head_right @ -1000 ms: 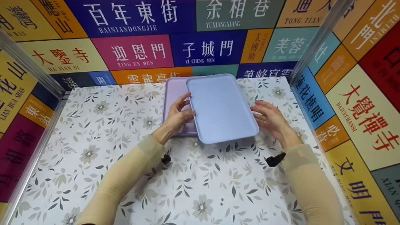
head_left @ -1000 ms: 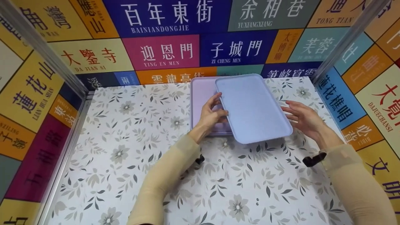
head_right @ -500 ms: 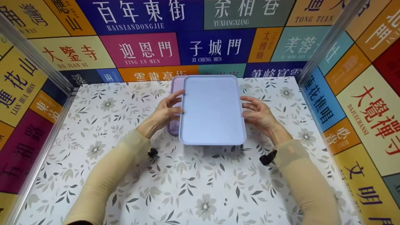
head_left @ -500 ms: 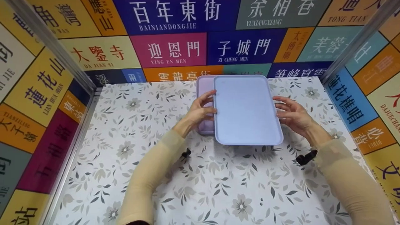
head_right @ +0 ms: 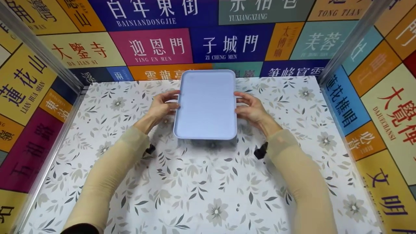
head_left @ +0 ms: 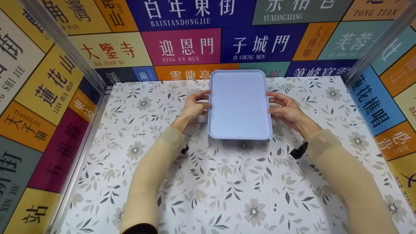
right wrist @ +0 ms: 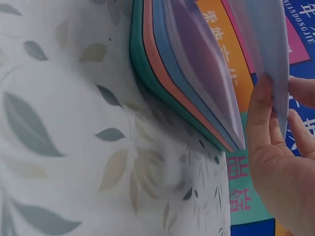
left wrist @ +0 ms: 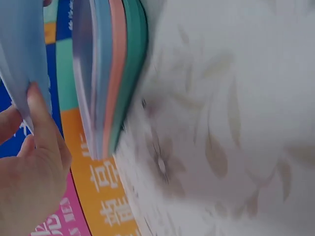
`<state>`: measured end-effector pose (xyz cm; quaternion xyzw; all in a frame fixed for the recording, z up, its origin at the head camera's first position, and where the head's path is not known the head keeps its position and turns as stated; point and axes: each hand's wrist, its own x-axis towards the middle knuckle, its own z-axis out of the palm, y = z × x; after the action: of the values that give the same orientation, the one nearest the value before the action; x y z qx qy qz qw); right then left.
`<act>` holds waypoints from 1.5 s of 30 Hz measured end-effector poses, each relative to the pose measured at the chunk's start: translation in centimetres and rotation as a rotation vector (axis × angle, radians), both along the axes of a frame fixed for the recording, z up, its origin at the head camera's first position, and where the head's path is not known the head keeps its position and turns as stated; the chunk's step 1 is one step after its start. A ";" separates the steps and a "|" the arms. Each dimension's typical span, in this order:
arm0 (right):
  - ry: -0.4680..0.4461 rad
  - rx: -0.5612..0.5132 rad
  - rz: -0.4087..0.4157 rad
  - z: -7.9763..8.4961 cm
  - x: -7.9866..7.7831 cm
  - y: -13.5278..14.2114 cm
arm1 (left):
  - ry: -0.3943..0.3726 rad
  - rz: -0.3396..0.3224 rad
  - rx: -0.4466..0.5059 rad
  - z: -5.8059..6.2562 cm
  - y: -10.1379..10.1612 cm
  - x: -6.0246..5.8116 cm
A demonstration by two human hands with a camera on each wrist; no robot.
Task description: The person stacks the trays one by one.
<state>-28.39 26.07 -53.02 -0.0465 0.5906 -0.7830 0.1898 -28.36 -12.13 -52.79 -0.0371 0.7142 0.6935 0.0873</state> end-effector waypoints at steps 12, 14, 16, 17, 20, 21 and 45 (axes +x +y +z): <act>0.047 0.392 -0.107 -1.6 -2.7 -3.2 | 0.018 0.096 -0.335 -0.9 0.2 -2.6; 0.050 0.446 -0.135 -1.8 -2.9 -3.4 | 0.026 0.089 -0.390 -1.2 0.4 -3.0; 0.054 0.492 -0.154 -1.9 -2.9 -3.5 | 0.031 0.077 -0.437 -2.7 0.2 -4.3; 0.056 0.513 -0.162 -2.0 -2.9 -3.6 | 0.033 0.077 -0.461 -3.6 0.1 -5.0; 0.063 0.563 -0.177 -2.2 -2.8 -3.6 | 0.028 0.076 -0.510 -6.1 0.0 -6.7; 0.064 0.575 -0.176 -2.2 -2.8 -3.6 | 0.026 0.076 -0.526 -6.1 0.1 -6.6; 0.242 0.850 -0.171 -2.2 -1.3 -4.2 | 0.031 -0.034 -0.730 -1.1 1.6 -1.2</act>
<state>-29.72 21.89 -55.25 -0.0068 0.8795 -0.4725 0.0561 -29.53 -10.56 -53.92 -0.0434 0.9164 0.3919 0.0690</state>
